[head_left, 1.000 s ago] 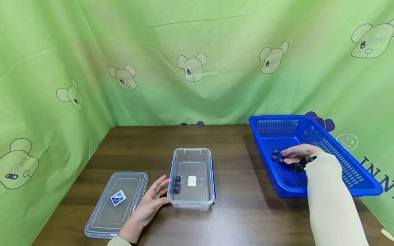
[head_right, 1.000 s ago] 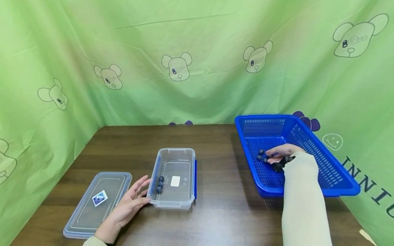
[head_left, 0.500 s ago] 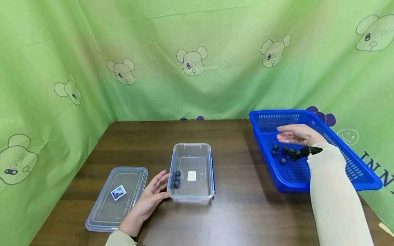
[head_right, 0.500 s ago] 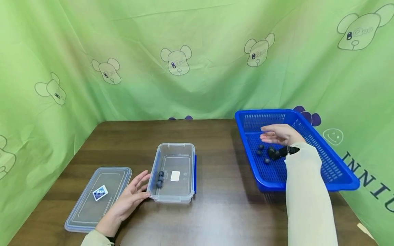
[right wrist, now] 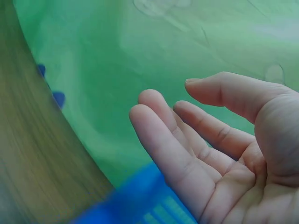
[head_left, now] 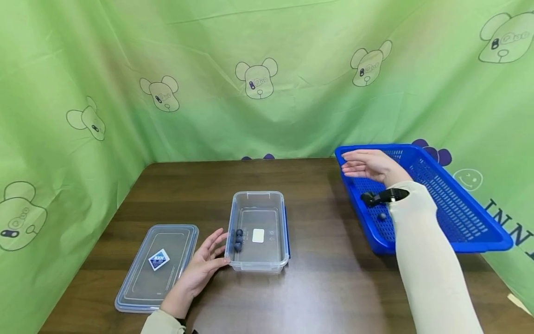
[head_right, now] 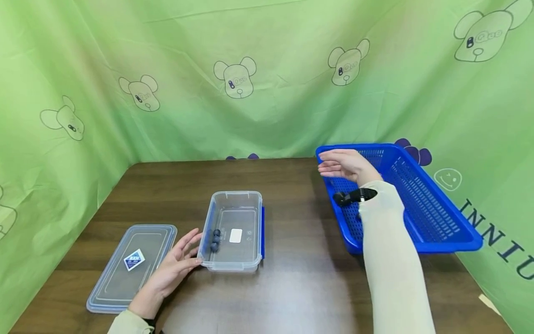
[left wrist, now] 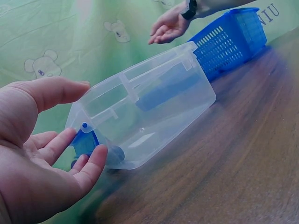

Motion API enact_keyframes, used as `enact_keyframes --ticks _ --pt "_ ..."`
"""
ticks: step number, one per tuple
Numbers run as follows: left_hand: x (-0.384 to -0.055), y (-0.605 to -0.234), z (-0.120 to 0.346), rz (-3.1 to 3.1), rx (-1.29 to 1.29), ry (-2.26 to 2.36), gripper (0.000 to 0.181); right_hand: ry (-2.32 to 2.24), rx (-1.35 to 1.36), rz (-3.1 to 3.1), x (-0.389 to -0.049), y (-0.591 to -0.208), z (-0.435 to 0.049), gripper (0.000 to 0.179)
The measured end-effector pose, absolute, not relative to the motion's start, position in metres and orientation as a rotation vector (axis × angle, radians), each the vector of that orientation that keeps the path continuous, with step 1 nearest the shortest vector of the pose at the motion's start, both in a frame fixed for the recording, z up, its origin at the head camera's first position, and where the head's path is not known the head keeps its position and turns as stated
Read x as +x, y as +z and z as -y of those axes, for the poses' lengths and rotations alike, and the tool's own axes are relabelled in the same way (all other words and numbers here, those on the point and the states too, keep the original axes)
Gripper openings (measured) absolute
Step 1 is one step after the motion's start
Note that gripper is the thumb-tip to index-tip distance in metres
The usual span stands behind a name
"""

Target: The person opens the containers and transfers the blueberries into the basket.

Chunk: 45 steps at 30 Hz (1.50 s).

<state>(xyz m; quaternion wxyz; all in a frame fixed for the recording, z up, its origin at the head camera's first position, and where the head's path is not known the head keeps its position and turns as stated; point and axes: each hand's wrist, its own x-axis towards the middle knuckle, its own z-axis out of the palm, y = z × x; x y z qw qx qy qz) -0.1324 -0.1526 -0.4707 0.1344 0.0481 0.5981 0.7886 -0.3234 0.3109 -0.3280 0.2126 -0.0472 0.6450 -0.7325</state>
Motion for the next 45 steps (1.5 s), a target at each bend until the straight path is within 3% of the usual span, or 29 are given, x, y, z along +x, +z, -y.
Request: enact_keyframes --ticks 7,13,19,27,37,45 --pt "-0.133 -0.470 0.153 -1.731 0.130 2.277 0.089 -1.955 -0.221 -1.814 -0.326 -0.329 -0.256 0.030" --pt "-0.132 -0.470 0.154 -1.736 0.126 2.290 0.087 -1.810 -0.319 -1.881 -0.323 -0.341 -0.199 0.019" --pt "-0.131 -0.467 0.153 -1.745 0.142 2.303 0.086 -1.615 -0.374 -1.917 -0.316 -0.357 -0.140 0.039" --pt "-0.131 -0.466 0.153 -1.735 0.121 2.293 0.086 -1.501 -0.388 -1.858 -0.301 -0.377 -0.085 0.041" --pt "-0.131 -0.467 0.153 -1.738 0.130 2.281 0.086 -1.309 -0.337 -1.821 -0.291 -0.406 -0.050 0.029" --pt "-0.129 -0.467 0.153 -1.751 0.135 2.270 0.085 -1.208 -0.320 -1.852 -0.285 -0.422 -0.040 0.005"
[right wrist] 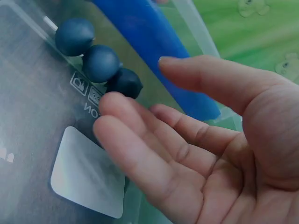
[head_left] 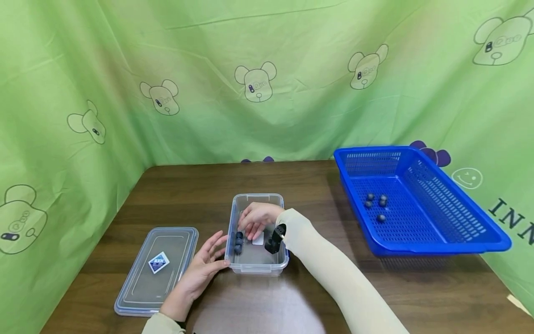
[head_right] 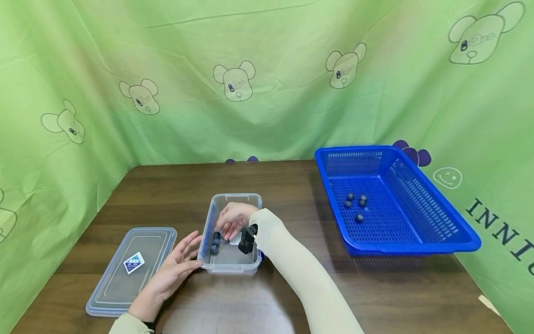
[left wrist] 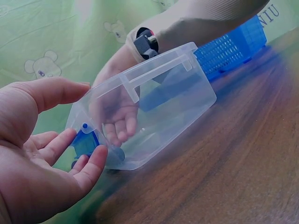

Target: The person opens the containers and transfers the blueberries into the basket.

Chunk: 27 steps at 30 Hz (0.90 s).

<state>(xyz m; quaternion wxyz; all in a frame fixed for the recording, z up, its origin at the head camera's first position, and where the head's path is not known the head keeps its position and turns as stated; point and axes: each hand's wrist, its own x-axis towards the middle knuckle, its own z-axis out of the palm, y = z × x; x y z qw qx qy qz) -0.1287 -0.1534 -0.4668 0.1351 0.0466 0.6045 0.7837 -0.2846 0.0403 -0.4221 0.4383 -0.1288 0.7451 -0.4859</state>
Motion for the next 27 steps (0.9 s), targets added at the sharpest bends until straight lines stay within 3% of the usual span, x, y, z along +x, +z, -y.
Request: enact_keyframes --ticks 27 --pt "-0.129 -0.467 0.153 -1.735 0.142 2.268 0.087 -1.105 -0.374 -1.985 -0.280 -0.427 -0.026 0.008"
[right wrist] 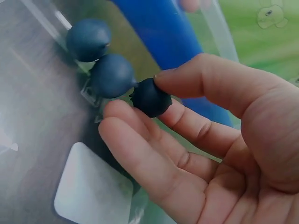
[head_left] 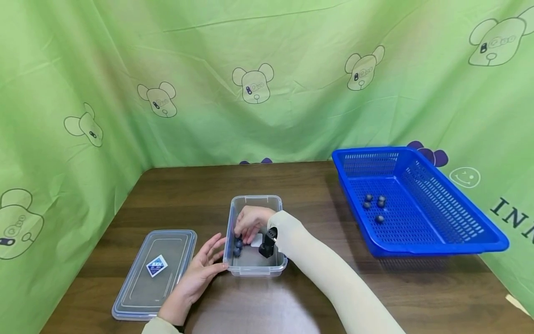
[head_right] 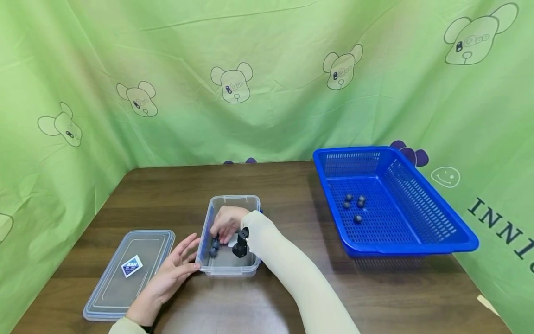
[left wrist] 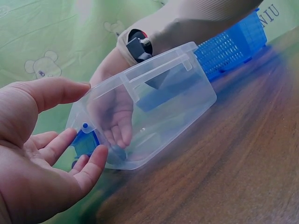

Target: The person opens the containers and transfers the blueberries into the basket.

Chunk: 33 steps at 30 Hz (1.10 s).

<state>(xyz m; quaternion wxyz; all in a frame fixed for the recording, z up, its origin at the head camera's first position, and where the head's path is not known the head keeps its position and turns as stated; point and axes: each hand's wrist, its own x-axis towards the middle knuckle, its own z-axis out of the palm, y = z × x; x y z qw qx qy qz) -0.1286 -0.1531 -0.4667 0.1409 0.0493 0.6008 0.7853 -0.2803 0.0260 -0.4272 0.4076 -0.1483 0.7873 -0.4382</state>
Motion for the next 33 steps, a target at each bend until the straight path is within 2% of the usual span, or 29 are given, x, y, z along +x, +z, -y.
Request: enact_keyframes --ticks 9,20,33 --pt "-0.130 -0.466 0.153 -1.728 0.124 2.263 0.087 -1.199 -0.368 -1.929 -0.289 -0.412 -0.036 0.007" --pt "-0.129 -0.469 0.153 -1.729 0.126 2.280 0.088 -1.319 -0.409 -1.922 -0.295 -0.387 -0.060 0.018" --pt "-0.128 -0.468 0.153 -1.724 0.117 2.286 0.089 -1.424 -0.380 -1.975 -0.310 -0.363 -0.115 0.021"
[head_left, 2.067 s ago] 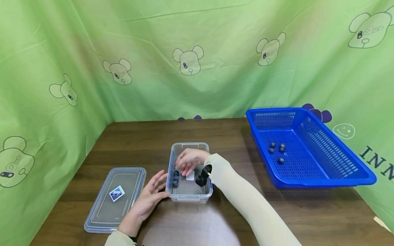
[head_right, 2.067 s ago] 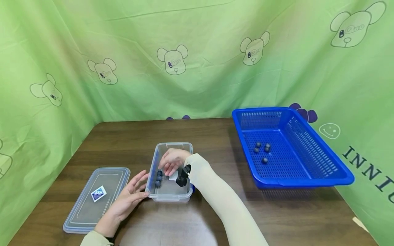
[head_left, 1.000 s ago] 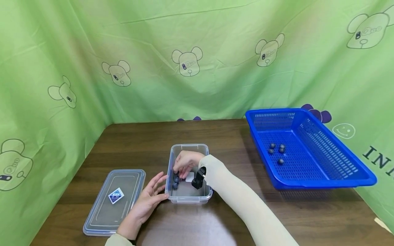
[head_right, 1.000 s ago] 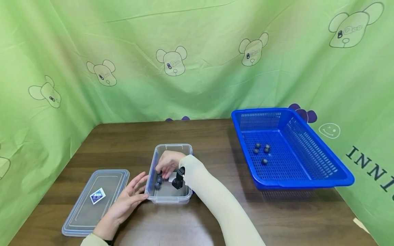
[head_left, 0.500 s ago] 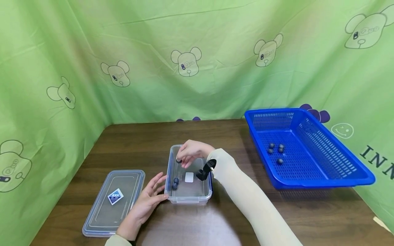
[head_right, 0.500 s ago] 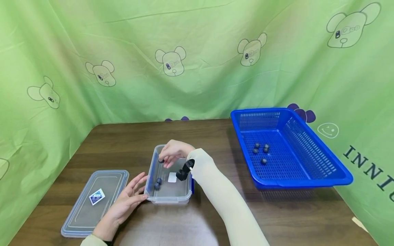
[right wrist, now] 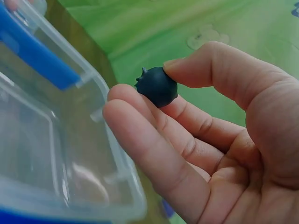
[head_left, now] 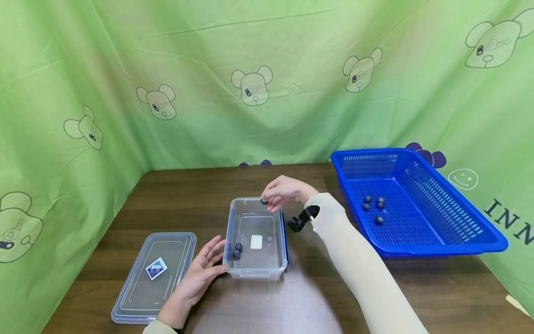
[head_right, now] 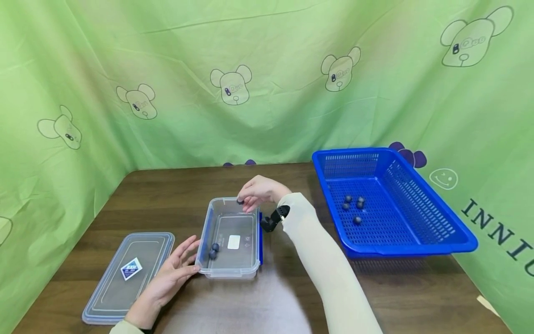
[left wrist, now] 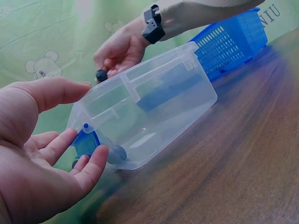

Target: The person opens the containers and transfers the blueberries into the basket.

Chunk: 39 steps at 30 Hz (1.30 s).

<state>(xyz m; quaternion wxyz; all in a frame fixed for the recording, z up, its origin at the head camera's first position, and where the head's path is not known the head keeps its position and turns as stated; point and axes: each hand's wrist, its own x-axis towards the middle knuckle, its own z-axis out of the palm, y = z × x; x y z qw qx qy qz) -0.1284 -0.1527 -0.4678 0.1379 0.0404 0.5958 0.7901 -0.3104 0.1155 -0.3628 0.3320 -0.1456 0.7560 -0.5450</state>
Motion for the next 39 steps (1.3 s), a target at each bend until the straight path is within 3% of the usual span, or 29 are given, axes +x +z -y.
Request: enact_keyframes --ticks 19,27,39 --pt "-0.128 -0.467 0.153 -1.724 0.119 2.290 0.089 -1.565 -0.321 -2.018 -0.321 -0.331 -0.215 0.025" --pt "-0.128 -0.467 0.152 -1.717 0.117 2.294 0.088 -1.681 -0.268 -1.991 -0.317 -0.327 -0.251 0.016" --pt "-0.129 -0.468 0.153 -1.717 0.127 2.287 0.088 -1.817 -0.197 -1.946 -0.314 -0.333 -0.308 0.031"
